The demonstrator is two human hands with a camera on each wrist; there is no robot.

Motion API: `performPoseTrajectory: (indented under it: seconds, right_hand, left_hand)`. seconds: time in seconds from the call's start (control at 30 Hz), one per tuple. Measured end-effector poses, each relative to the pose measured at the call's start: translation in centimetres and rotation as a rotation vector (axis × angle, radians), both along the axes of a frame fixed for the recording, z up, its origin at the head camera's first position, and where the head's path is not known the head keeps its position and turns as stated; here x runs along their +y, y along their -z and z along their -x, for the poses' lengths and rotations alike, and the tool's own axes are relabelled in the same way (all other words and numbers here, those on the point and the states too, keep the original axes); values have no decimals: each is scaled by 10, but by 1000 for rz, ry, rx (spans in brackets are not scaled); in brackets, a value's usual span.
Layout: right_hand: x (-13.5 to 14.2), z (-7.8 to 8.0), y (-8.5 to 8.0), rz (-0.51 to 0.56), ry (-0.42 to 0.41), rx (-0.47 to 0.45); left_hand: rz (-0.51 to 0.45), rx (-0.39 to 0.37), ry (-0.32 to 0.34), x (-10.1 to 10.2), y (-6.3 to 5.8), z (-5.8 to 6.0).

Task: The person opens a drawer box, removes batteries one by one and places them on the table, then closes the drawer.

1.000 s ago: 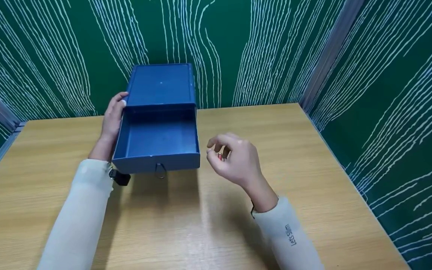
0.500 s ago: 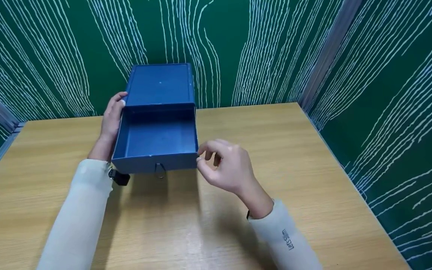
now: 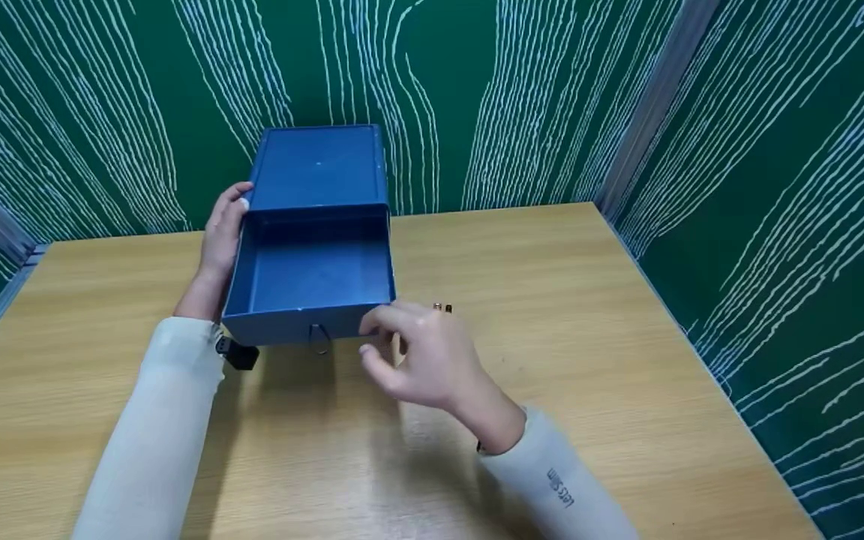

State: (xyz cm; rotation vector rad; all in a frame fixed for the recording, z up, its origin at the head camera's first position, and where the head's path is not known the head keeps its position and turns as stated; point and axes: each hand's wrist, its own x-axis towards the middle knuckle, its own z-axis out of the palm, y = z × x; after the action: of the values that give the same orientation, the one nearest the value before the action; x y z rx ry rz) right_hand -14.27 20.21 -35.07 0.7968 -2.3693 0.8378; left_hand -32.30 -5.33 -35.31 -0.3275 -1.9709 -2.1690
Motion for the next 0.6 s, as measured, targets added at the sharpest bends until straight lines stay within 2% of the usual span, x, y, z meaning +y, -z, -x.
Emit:
performPoseTrajectory:
  seconds: [0.1, 0.33, 0.6]
  right_hand:
    - [-6, -1, 4, -44, 13, -5]
    - [-17, -1, 12, -104, 21, 31]
    - [-28, 0, 17, -108, 31, 44]
  left_hand:
    - [1, -14, -5, 0, 2, 2]
    - [-10, -29, -16, -2, 13, 15]
    - [0, -12, -18, -2, 17, 18]
